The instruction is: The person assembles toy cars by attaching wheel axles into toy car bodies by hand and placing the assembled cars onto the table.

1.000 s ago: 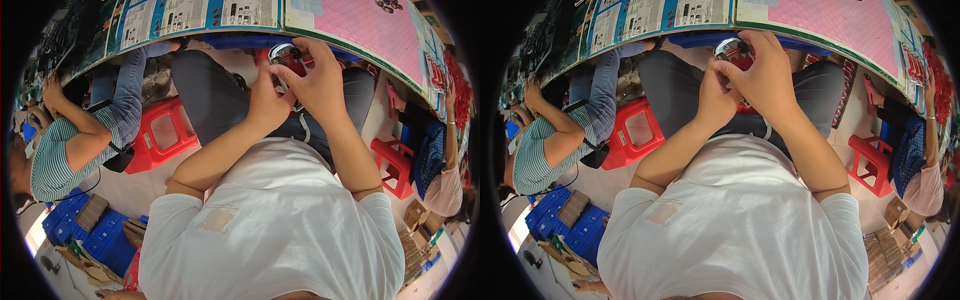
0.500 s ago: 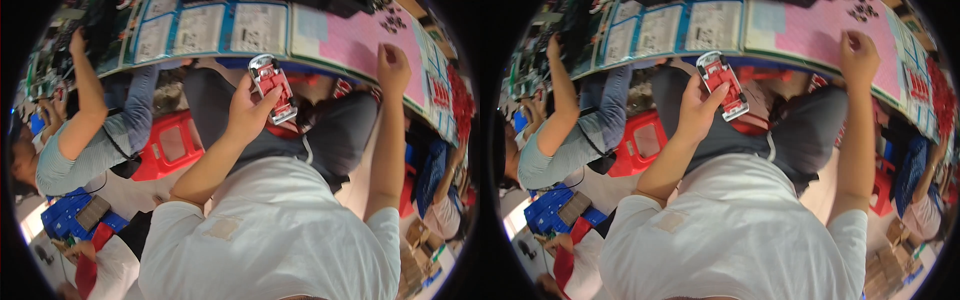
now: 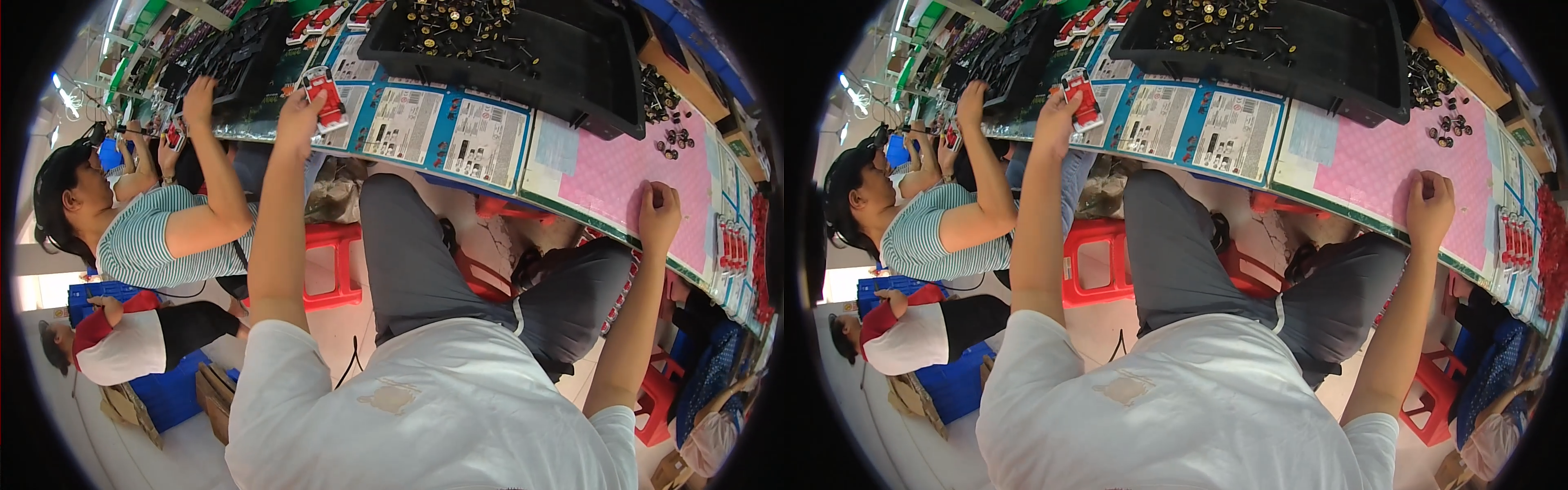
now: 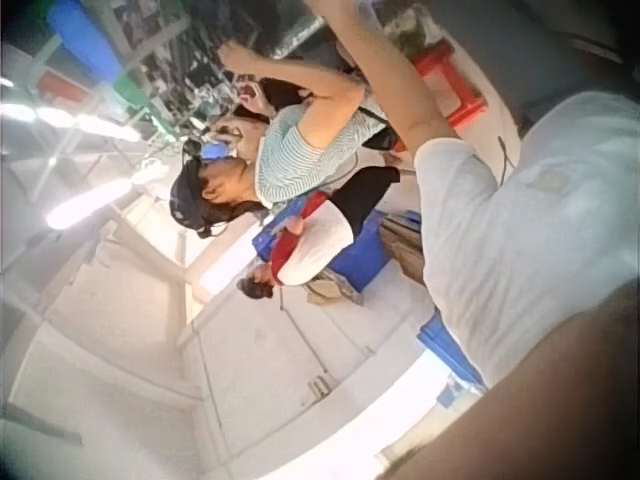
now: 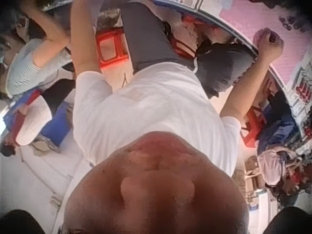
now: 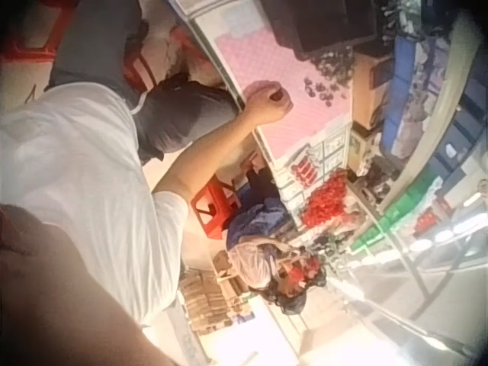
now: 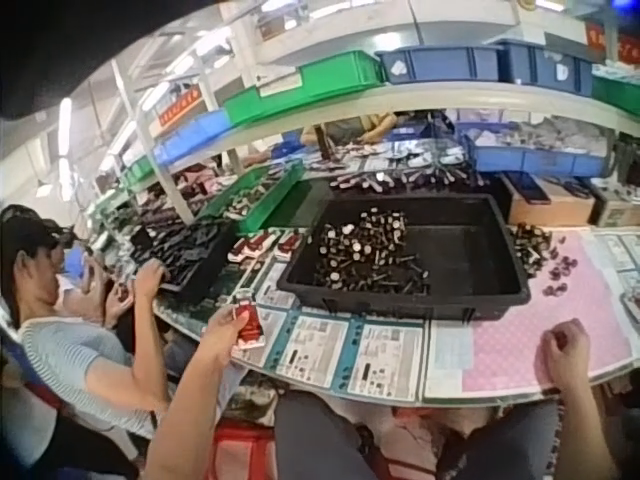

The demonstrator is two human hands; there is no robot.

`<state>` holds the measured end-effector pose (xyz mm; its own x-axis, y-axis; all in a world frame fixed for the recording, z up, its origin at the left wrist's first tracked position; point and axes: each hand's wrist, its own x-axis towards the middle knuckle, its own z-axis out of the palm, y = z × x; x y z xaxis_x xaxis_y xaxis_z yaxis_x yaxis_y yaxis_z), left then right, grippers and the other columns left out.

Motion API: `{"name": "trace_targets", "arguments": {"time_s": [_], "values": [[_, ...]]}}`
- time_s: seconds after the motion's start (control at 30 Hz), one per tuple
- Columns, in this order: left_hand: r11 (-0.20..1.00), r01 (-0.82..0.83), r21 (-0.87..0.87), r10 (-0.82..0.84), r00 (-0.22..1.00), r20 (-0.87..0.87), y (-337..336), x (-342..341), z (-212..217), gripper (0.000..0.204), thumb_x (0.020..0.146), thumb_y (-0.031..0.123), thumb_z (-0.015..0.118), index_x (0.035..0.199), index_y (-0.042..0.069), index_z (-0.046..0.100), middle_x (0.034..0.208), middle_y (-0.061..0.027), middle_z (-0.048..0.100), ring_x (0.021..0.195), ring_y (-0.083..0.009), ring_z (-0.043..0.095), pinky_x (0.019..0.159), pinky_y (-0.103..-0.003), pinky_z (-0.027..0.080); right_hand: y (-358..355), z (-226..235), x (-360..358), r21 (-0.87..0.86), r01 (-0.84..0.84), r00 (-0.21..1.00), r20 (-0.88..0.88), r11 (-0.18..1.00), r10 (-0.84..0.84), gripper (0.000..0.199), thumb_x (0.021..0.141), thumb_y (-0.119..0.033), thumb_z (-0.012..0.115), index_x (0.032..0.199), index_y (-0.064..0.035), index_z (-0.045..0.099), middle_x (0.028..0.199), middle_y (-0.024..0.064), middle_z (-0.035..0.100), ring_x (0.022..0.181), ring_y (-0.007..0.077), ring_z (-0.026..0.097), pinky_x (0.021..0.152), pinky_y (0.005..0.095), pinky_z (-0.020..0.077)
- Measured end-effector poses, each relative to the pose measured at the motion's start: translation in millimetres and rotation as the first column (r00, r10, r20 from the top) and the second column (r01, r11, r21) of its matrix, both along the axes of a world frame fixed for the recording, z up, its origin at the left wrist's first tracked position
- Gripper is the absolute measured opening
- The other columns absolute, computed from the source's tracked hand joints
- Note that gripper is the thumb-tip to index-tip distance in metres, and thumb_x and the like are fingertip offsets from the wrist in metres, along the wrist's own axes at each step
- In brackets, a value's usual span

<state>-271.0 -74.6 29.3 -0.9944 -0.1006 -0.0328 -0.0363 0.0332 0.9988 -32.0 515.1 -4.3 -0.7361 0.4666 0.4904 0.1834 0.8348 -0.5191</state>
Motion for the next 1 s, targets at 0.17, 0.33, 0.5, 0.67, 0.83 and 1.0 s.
{"name": "trace_targets", "arguments": {"time_s": [0.17, 0.33, 0.5, 0.67, 0.83, 1.0], "values": [[0.979, 0.065, -0.193, -0.029, 0.983, 0.184, -1.0, -73.8, -1.5, 0.029, 0.097, 0.013, 0.064, 0.121, -0.003, 0.06, 0.099, -0.0097, 0.071, 0.084, -0.0188, 0.071, 0.075, -0.032, 0.058, 12.6, 1.9, 11.3, 0.029, 0.037, 0.999, -0.003, 0.999, -0.037, 0.013, 0.088, -0.013, 0.069, 0.09, -0.0007, 0.07, 0.084, 0.0123, 0.064, 0.074, 0.025, 0.065, 0.07, 0.0342, 0.052], [0.913, 0.218, -0.344, -0.207, 0.976, 0.07, -48.9, -108.6, -29.5, 0.034, 0.099, 0.033, 0.06, 0.111, 0.004, 0.072, 0.092, -0.0014, 0.069, 0.078, -0.0111, 0.061, 0.07, -0.026, 0.047, 17.8, -10.0, 5.9, -0.021, 0.093, 0.994, 0.056, 0.995, -0.092, 0.016, 0.079, -0.015, 0.068, 0.088, -0.0027, 0.067, 0.091, 0.0169, 0.066, 0.087, 0.0362, 0.064, 0.077, 0.0451, 0.0507], [0.63, -0.024, -0.776, -0.109, 0.987, -0.119, -150.2, -107.1, -49.4, 0.063, 0.092, 0.041, 0.07, 0.132, -0.005, 0.054, 0.11, -0.0117, 0.066, 0.099, -0.019, 0.062, 0.088, -0.031, 0.048, -7.7, 5.1, -7.8, -0.095, 0.063, 0.996, -0.051, 0.993, -0.068, 0.012, 0.079, -0.013, 0.067, 0.083, -0.0021, 0.068, 0.084, 0.0164, 0.062, 0.081, 0.0361, 0.063, 0.073, 0.0435, 0.0522], [0.496, -0.216, -0.841, 0.026, 0.972, -0.235, -62.4, -63.4, -52.0, 0.079, 0.083, 0.057, 0.074, 0.133, -0.003, 0.058, 0.125, -0.0175, 0.065, 0.112, -0.0264, 0.063, 0.097, -0.036, 0.047, 2.5, 14.4, 14.0, -0.134, 0.116, 0.992, -0.025, 0.984, -0.12, 0.012, 0.077, -0.013, 0.067, 0.08, -0.0015, 0.067, 0.082, 0.0157, 0.061, 0.077, 0.0364, 0.063, 0.072, 0.0452, 0.0525], [0.253, -0.351, -0.901, 0.199, 0.931, -0.307, -68.4, -67.5, -37.6, 0.084, 0.079, 0.068, 0.071, 0.128, 0.0, 0.063, 0.123, -0.018, 0.067, 0.113, -0.0321, 0.065, 0.095, -0.042, 0.049, -0.6, 16.8, 9.5, -0.104, 0.129, 0.992, 0.013, 0.986, -0.128, 0.012, 0.078, -0.012, 0.069, 0.083, -0.0015, 0.066, 0.084, 0.0147, 0.061, 0.076, 0.0342, 0.063, 0.07, 0.043, 0.0524], [0.087, -0.407, -0.909, 0.275, 0.887, -0.371, -120.5, -122.8, -42.0, 0.09, 0.077, 0.073, 0.066, 0.126, -0.002, 0.064, 0.12, -0.0216, 0.068, 0.11, -0.0374, 0.065, 0.093, -0.045, 0.05, -1.5, 13.2, 3.5, -0.114, 0.095, 0.995, -0.004, 0.989, -0.096, 0.012, 0.079, -0.012, 0.069, 0.085, -0.0016, 0.066, 0.086, 0.0141, 0.061, 0.075, 0.0323, 0.064, 0.069, 0.0409, 0.0532]]}}
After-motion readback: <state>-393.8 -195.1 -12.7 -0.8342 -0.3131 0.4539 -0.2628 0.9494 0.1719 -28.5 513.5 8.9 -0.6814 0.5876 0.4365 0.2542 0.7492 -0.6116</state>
